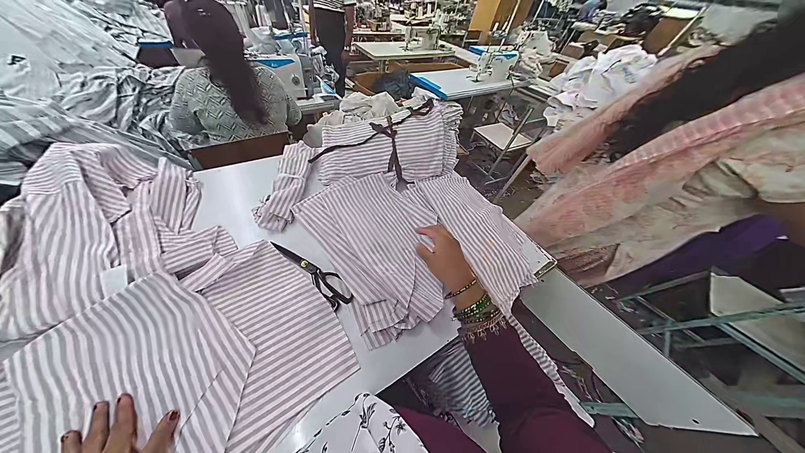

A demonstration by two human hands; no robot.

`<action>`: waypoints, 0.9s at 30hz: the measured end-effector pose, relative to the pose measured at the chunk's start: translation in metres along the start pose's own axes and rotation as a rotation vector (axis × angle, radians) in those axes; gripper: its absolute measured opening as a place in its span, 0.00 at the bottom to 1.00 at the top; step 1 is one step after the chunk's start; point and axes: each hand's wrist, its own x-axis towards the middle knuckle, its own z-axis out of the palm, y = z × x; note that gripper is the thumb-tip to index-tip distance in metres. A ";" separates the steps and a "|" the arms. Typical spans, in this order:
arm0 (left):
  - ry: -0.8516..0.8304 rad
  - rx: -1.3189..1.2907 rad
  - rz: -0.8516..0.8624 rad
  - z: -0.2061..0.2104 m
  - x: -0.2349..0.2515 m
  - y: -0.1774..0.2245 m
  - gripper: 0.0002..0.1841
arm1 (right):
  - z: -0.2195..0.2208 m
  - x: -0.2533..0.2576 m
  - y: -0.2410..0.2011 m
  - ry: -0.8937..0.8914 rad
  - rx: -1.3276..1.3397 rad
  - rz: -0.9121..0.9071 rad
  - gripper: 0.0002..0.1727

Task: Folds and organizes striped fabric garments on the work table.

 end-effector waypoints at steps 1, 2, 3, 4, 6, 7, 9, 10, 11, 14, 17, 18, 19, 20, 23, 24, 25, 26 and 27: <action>-0.014 -0.064 0.081 -0.001 0.000 -0.010 0.45 | 0.015 -0.009 -0.019 -0.003 0.072 -0.105 0.22; -0.008 -0.167 0.153 -0.004 -0.003 -0.021 0.42 | 0.034 -0.021 -0.040 -0.043 0.153 -0.224 0.22; 0.038 -0.279 0.192 -0.008 -0.009 -0.030 0.38 | 0.055 -0.033 -0.063 -0.121 0.215 -0.361 0.22; 0.113 -0.393 0.188 -0.015 -0.019 -0.038 0.35 | 0.075 -0.046 -0.084 -0.222 0.256 -0.514 0.21; 0.297 -0.649 0.145 -0.035 -0.039 -0.057 0.31 | 0.112 -0.074 -0.124 -0.473 0.317 -0.785 0.21; 0.422 -0.726 0.105 -0.044 -0.052 -0.070 0.28 | 0.129 -0.087 -0.139 -0.569 0.353 -0.898 0.20; 0.724 -0.804 -0.037 -0.058 -0.076 -0.102 0.18 | 0.159 -0.108 -0.163 -0.725 0.408 -1.008 0.19; 0.862 -0.854 -0.150 -0.063 -0.087 -0.119 0.12 | 0.172 -0.115 -0.174 -0.777 0.402 -1.023 0.19; 0.964 -0.925 -0.289 -0.068 -0.099 -0.135 0.08 | 0.185 -0.119 -0.182 -0.825 0.371 -1.016 0.20; 1.031 -1.178 -0.733 -0.066 -0.127 -0.169 0.08 | 0.215 -0.111 -0.195 -0.920 0.152 -0.910 0.25; 0.861 -1.409 -0.928 -0.040 -0.140 -0.192 0.22 | 0.232 -0.084 -0.190 -0.746 0.085 -0.891 0.22; 0.787 -1.477 -0.949 -0.031 -0.141 -0.198 0.28 | 0.225 -0.075 -0.197 -0.754 0.019 -0.823 0.20; 0.715 -1.542 -0.955 -0.024 -0.141 -0.203 0.33 | 0.217 -0.066 -0.210 -0.785 -0.087 -0.727 0.18; 0.657 -1.598 -0.958 -0.019 -0.137 -0.208 0.38 | 0.210 -0.059 -0.225 -0.812 -0.189 -0.641 0.16; 0.559 -1.686 -0.942 -0.023 -0.117 -0.230 0.49 | 0.217 -0.064 -0.281 -0.829 -0.182 -0.579 0.21; 0.539 -1.691 -0.947 -0.029 -0.107 -0.239 0.52 | 0.227 -0.077 -0.302 -0.815 -0.112 -0.604 0.24; 0.514 -1.684 -0.952 -0.037 -0.098 -0.248 0.54 | 0.240 -0.091 -0.323 -0.813 -0.071 -0.616 0.29; 0.495 -1.649 -0.966 -0.043 -0.088 -0.258 0.54 | 0.256 -0.106 -0.343 -0.826 -0.070 -0.612 0.34; 0.474 -1.600 -0.980 -0.048 -0.079 -0.267 0.53 | 0.272 -0.119 -0.358 -0.846 -0.126 -0.599 0.39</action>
